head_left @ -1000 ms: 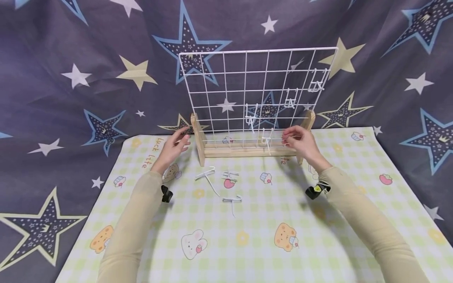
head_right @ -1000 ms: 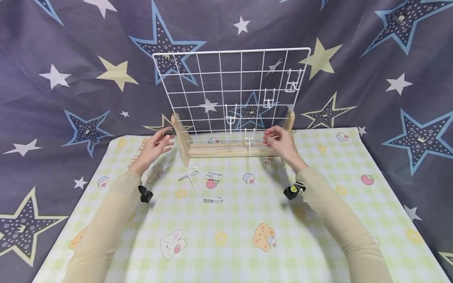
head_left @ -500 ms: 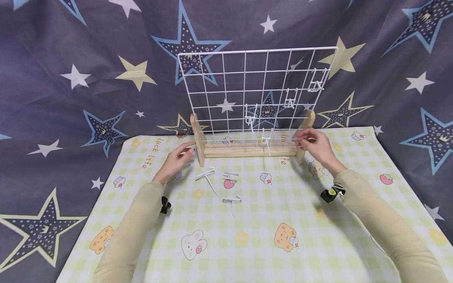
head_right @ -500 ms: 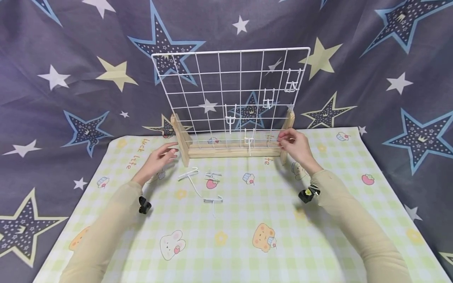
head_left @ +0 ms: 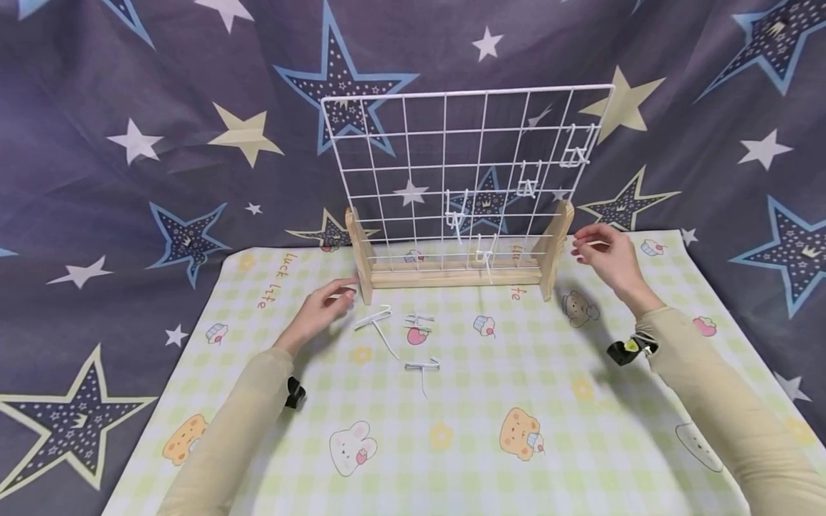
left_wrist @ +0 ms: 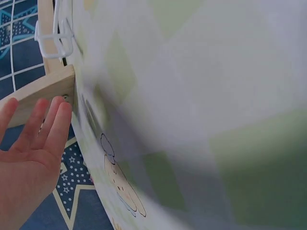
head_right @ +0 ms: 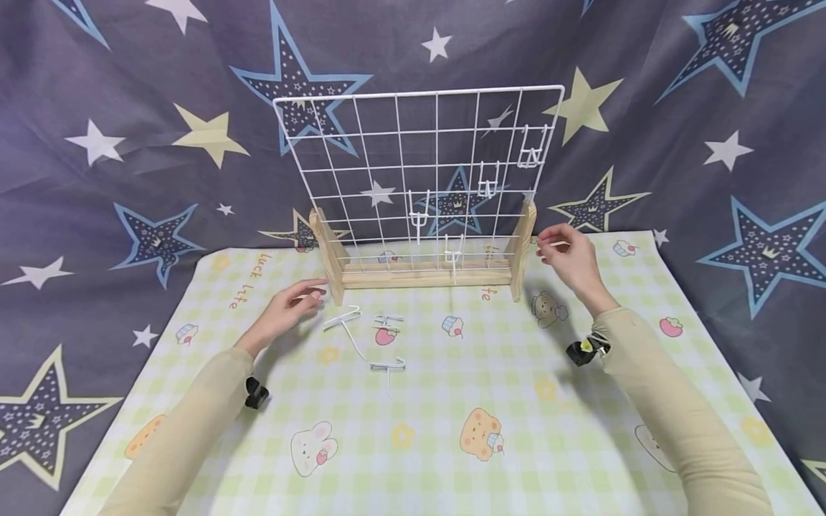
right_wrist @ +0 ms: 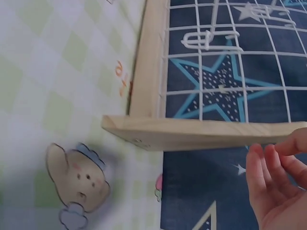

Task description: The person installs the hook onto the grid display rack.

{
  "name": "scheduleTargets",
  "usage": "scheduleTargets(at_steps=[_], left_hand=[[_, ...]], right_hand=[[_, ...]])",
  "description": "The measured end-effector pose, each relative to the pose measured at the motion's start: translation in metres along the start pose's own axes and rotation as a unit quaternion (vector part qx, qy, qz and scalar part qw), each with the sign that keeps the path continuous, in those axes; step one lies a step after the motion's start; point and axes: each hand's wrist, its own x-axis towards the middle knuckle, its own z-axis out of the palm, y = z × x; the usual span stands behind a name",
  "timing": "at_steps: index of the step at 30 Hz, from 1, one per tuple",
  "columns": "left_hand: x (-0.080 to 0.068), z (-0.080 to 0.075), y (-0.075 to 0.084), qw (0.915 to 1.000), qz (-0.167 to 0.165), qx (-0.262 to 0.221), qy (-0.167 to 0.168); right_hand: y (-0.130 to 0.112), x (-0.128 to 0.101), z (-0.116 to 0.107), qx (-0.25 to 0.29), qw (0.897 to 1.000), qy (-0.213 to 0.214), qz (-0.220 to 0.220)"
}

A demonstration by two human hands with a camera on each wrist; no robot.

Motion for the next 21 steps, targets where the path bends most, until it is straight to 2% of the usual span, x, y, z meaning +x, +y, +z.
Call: scheduleTargets(at_steps=[3,6,10,13,18,21], left_hand=[[0.001,0.002,-0.013,0.9998,0.001,0.019,-0.006],[0.003,0.004,-0.023,0.9987,0.000,0.050,-0.007],[0.005,0.009,-0.022,0.9975,0.018,0.068,-0.008],[0.007,0.014,-0.018,0.9965,0.043,0.070,-0.016],[0.011,0.024,-0.012,0.9961,0.056,0.060,-0.033],[0.014,0.031,-0.010,0.9958,0.058,0.055,-0.046]], right_hand=[[-0.001,0.004,-0.005,0.000,1.000,0.014,-0.007],[-0.004,0.007,-0.006,-0.025,0.999,0.015,-0.019],[-0.007,0.011,-0.004,-0.094,0.995,0.005,-0.034],[-0.007,0.016,-0.003,-0.120,0.992,-0.003,-0.039],[-0.010,0.022,-0.001,-0.092,0.994,-0.034,-0.053],[-0.021,0.018,0.003,-0.072,0.994,-0.048,-0.067]])
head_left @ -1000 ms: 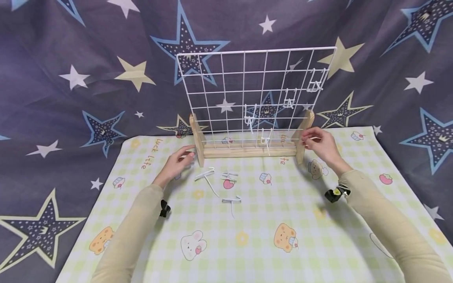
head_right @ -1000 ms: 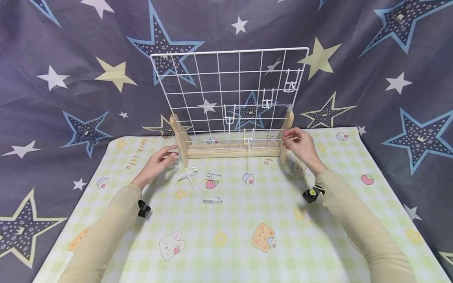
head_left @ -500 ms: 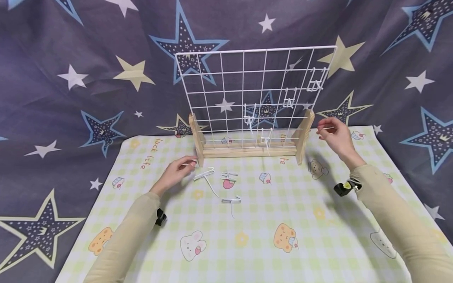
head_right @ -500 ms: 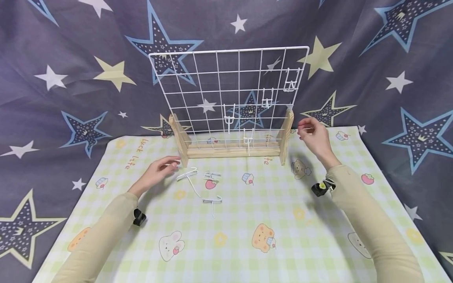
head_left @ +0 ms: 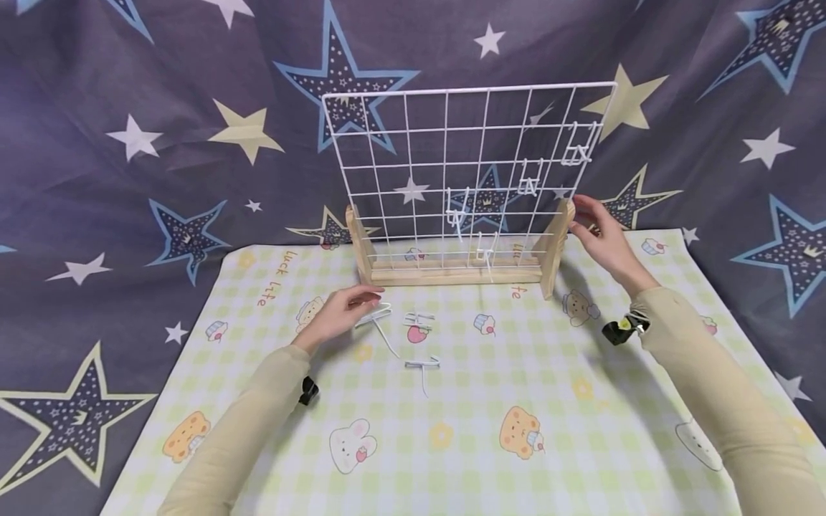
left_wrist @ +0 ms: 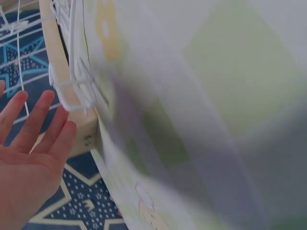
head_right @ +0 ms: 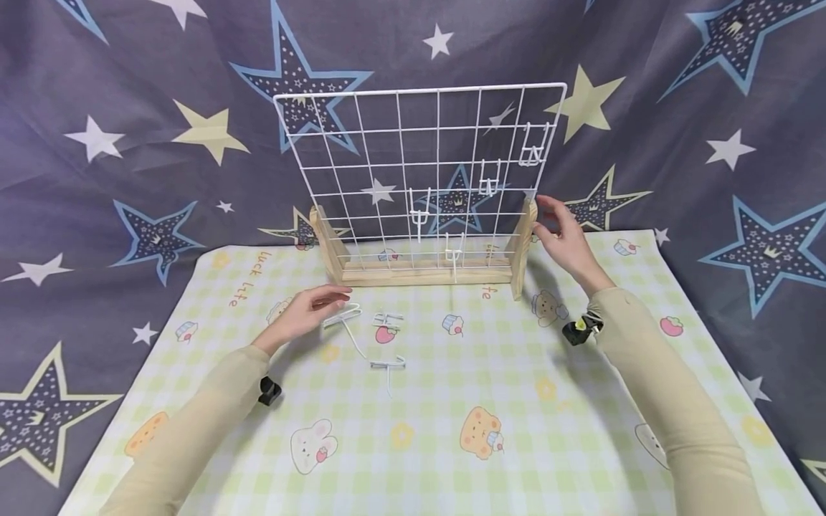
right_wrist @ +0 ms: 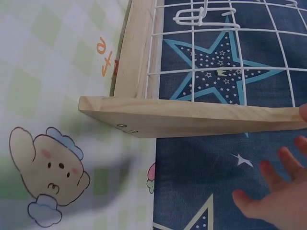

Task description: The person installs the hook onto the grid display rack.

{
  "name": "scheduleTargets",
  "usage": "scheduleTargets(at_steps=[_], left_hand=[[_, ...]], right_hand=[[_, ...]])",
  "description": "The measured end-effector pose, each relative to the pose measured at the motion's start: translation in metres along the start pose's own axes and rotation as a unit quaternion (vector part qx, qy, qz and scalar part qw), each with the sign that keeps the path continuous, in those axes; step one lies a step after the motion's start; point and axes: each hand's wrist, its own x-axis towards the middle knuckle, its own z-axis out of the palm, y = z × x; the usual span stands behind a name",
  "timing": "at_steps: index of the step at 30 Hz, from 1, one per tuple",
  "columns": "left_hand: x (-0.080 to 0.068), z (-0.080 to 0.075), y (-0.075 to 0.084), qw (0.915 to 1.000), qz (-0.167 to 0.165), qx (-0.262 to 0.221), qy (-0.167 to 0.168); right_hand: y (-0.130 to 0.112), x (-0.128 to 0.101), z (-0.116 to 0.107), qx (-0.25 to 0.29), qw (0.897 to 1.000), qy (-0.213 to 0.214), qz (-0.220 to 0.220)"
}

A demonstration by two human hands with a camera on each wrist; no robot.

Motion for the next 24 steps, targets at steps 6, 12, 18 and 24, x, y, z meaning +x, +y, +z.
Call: scheduleTargets(at_steps=[6,12,18,24], left_hand=[[0.010,0.010,0.003,0.9998,0.014,-0.002,-0.016],[0.021,0.023,0.002,0.9983,0.037,-0.004,-0.045],[0.027,0.034,0.008,0.9930,0.058,0.058,-0.085],[0.032,0.039,0.016,0.9756,0.082,0.180,-0.096]], right_hand=[[-0.026,-0.003,0.007,0.032,0.999,-0.002,-0.004],[-0.018,-0.003,0.009,0.077,0.997,0.001,0.016],[0.012,0.006,0.007,0.093,0.995,-0.012,0.031],[0.021,0.009,0.007,0.093,0.995,-0.009,0.032]])
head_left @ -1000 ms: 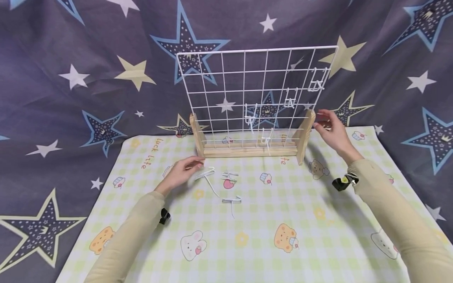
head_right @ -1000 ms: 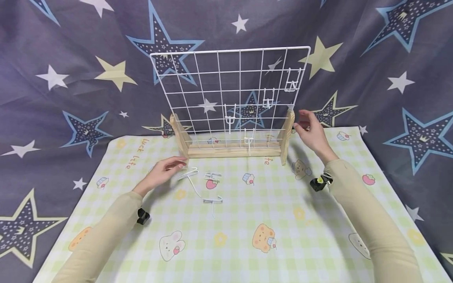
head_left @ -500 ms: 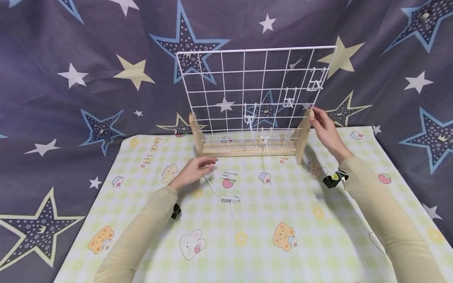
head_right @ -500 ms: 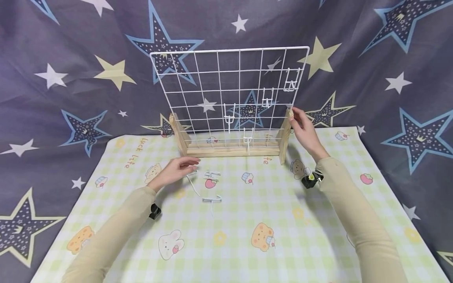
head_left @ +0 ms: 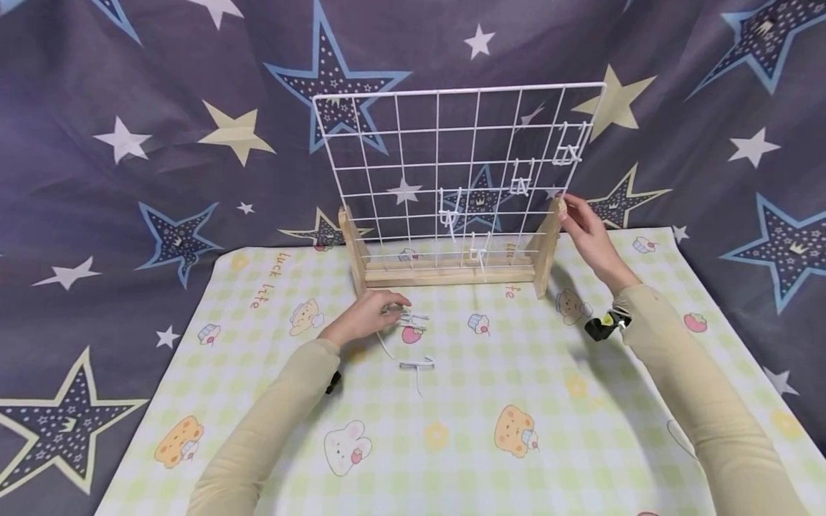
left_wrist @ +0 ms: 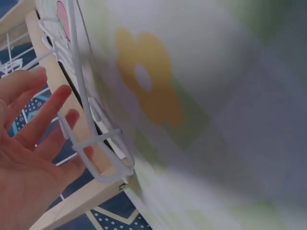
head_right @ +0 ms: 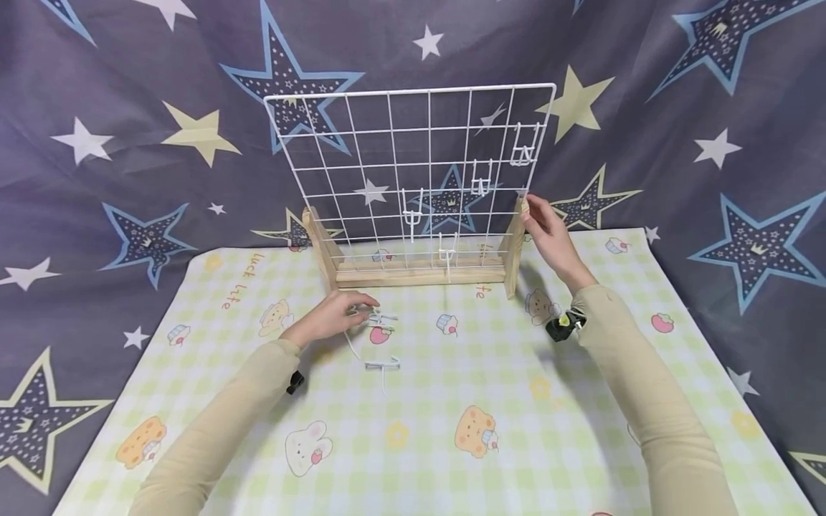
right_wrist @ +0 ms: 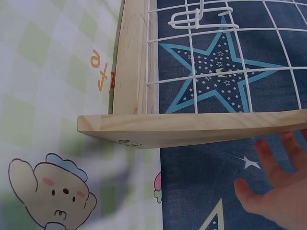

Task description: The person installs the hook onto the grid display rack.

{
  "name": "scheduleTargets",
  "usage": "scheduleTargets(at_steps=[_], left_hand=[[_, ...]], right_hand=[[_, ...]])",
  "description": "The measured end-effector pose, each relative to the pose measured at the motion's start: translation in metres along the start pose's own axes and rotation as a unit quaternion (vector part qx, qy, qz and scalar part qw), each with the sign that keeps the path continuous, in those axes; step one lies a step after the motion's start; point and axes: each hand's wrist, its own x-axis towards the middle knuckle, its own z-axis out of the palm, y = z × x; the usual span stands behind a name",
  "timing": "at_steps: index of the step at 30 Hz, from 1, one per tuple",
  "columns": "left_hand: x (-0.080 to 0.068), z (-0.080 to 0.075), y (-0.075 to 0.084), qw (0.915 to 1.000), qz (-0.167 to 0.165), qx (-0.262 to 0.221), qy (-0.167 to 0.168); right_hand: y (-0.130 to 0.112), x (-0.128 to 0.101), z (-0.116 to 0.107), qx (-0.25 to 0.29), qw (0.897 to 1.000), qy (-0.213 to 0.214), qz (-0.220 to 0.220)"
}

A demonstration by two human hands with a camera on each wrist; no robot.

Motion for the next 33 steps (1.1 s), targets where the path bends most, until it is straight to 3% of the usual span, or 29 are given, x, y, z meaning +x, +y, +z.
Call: scheduleTargets(at_steps=[4,16,21,26,33], left_hand=[[0.000,-0.002,0.002,1.0000,-0.001,-0.006,0.006],[0.002,-0.002,0.006,0.9957,0.033,-0.058,0.063],[0.001,0.001,0.008,0.9903,0.011,-0.124,0.061],[0.001,0.006,0.008,0.9772,-0.031,-0.198,0.071],[0.001,0.015,0.006,0.9672,-0.053,-0.231,0.090]], right_hand=[[-0.001,0.001,0.000,-0.004,1.000,0.004,0.009],[-0.004,-0.002,0.001,-0.019,1.000,0.003,0.016],[-0.001,0.001,0.000,-0.023,0.999,-0.002,0.025],[0.000,0.000,0.000,-0.010,1.000,-0.002,0.025],[-0.004,-0.003,0.002,-0.014,1.000,0.006,0.024]])
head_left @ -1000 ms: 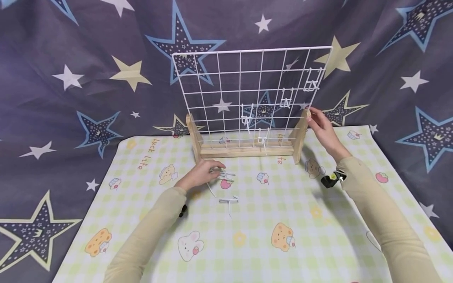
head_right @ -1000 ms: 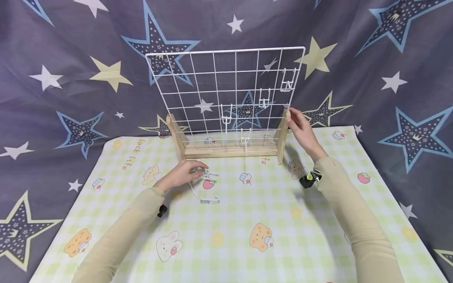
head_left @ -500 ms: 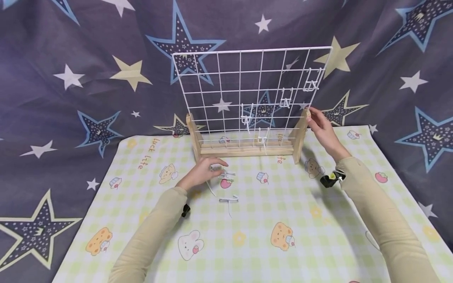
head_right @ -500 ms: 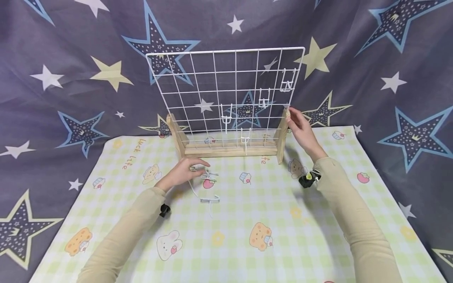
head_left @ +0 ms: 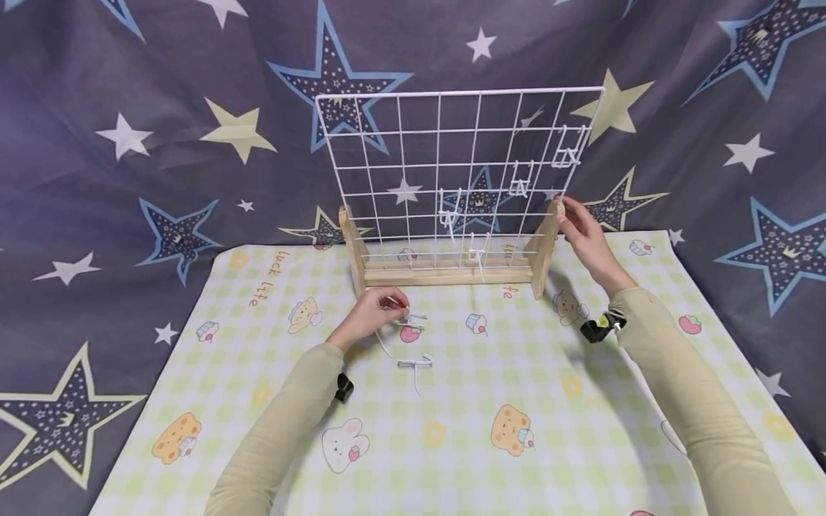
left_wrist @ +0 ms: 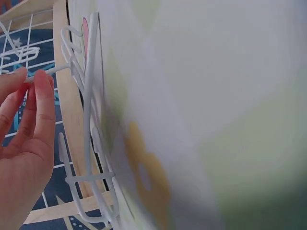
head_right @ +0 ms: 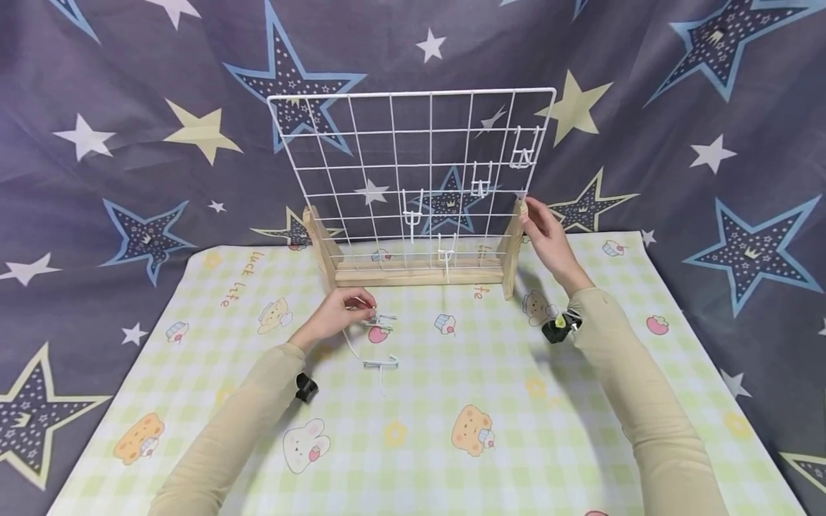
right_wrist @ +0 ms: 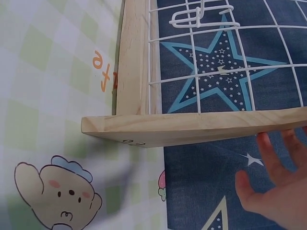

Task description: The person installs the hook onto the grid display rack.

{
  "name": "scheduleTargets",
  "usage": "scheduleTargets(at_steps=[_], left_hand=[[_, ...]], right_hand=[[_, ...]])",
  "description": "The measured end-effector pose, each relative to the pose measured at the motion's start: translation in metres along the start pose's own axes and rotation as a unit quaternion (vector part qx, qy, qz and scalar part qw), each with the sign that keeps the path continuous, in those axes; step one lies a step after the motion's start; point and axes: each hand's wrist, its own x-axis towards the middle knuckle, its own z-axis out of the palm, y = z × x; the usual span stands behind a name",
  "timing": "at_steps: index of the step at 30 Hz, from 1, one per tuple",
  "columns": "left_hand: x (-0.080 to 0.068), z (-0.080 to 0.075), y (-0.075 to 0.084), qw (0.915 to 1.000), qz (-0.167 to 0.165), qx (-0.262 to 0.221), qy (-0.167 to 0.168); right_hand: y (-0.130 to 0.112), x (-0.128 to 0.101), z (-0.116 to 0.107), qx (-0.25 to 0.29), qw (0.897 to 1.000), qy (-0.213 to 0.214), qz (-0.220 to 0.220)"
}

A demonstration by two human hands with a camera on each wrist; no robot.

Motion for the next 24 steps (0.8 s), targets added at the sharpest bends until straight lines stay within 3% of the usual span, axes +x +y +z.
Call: scheduleTargets(at_steps=[2,9,24], left_hand=[[-0.001,0.001,0.001,1.0000,0.006,-0.005,0.002],[-0.011,-0.003,0.029,0.9990,0.033,-0.030,-0.006],[-0.013,0.000,0.035,0.9971,0.026,-0.064,0.031]], right_hand=[[0.000,0.000,0.000,-0.002,1.000,0.001,0.002],[0.001,0.000,0.000,0.010,1.000,0.002,0.010],[0.002,0.001,-0.002,0.024,0.999,0.009,0.019]])
